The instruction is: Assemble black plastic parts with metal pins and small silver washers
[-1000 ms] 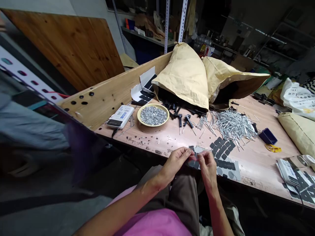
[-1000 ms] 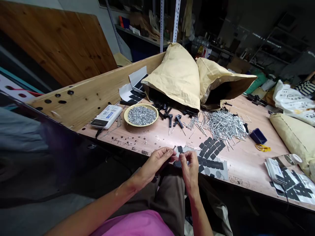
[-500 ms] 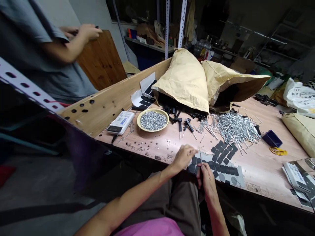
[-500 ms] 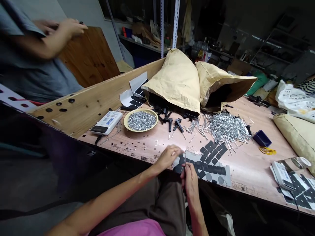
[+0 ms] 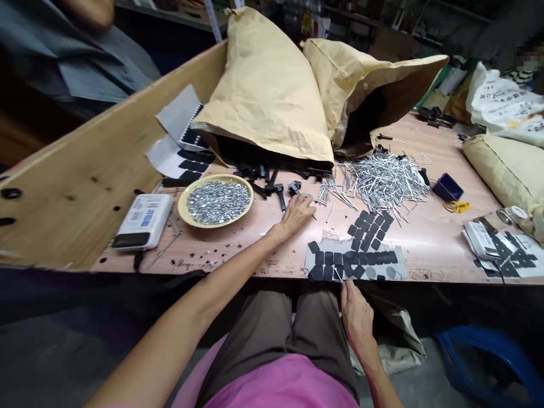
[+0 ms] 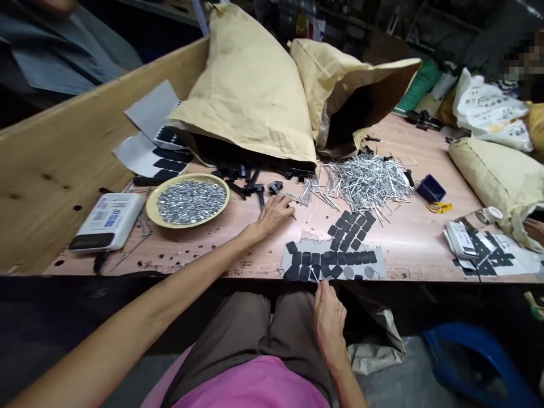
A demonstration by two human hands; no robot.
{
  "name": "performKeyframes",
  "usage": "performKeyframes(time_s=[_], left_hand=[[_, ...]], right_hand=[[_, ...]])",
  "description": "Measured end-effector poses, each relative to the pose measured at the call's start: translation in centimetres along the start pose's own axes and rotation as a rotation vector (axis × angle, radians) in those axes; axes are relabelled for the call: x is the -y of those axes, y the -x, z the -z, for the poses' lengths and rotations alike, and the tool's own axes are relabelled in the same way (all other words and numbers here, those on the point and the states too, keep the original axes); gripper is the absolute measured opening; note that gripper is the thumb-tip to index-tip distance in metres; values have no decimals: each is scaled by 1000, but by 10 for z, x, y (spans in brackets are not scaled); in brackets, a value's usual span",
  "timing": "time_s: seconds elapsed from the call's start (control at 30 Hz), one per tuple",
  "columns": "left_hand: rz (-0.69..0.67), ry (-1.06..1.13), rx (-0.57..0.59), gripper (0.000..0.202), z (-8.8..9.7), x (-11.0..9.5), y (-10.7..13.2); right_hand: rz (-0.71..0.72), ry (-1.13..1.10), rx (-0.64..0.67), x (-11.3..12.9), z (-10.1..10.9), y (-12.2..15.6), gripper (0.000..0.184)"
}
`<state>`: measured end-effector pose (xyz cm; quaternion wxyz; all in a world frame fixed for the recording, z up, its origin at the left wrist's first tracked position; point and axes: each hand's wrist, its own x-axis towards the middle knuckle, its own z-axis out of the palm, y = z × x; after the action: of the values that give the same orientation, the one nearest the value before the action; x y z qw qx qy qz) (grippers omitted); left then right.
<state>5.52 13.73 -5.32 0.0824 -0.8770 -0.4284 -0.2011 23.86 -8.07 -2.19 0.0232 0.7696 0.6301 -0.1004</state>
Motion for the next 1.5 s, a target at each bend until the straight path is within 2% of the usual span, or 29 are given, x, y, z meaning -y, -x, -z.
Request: performKeyframes(time_s=[0.1,0.17,0.23,0.37,0.5,0.57,0.7,0.83,0.97,1.1,1.2,1.37,1.5], left_hand=[[-104,64,-78,16,-2,4,-3],[-157,128,-165,19,4,-2,-5],[-177,194,-247,24,17,-14,-6],[-163,314,-304,30,55,-44,-5],[11,428,-335,27,86,-66,9],[123,501,-386,27,93,-73,20],[332,674,-469,21,97,-79,46],[516,797,-392,16,97,-78,67],[628,867,-320,16,96,-78,75],[666,910,-296,16,96,-83,75],[680,922,-294,16,95,-85,75],[734,943,-268,15,92,-85,77],[765,980,-235,15,91,-84,80]], right_hand=[[-37,56,41,2,4,0,23],[-97,89,76,7,8,2,25],[-142,94,121,15,12,4,24],[-61,19,241,30,16,9,23],[-142,-11,244,31,19,9,26],[-97,-60,264,29,19,8,24],[-133,-204,242,26,17,5,28],[-106,-316,257,25,15,4,25],[-148,-383,215,22,13,1,32],[-68,-517,234,16,11,-1,29],[-125,-576,181,15,8,-1,29],[-47,-675,294,28,-10,8,28],[-89,-766,308,30,-15,12,29]])
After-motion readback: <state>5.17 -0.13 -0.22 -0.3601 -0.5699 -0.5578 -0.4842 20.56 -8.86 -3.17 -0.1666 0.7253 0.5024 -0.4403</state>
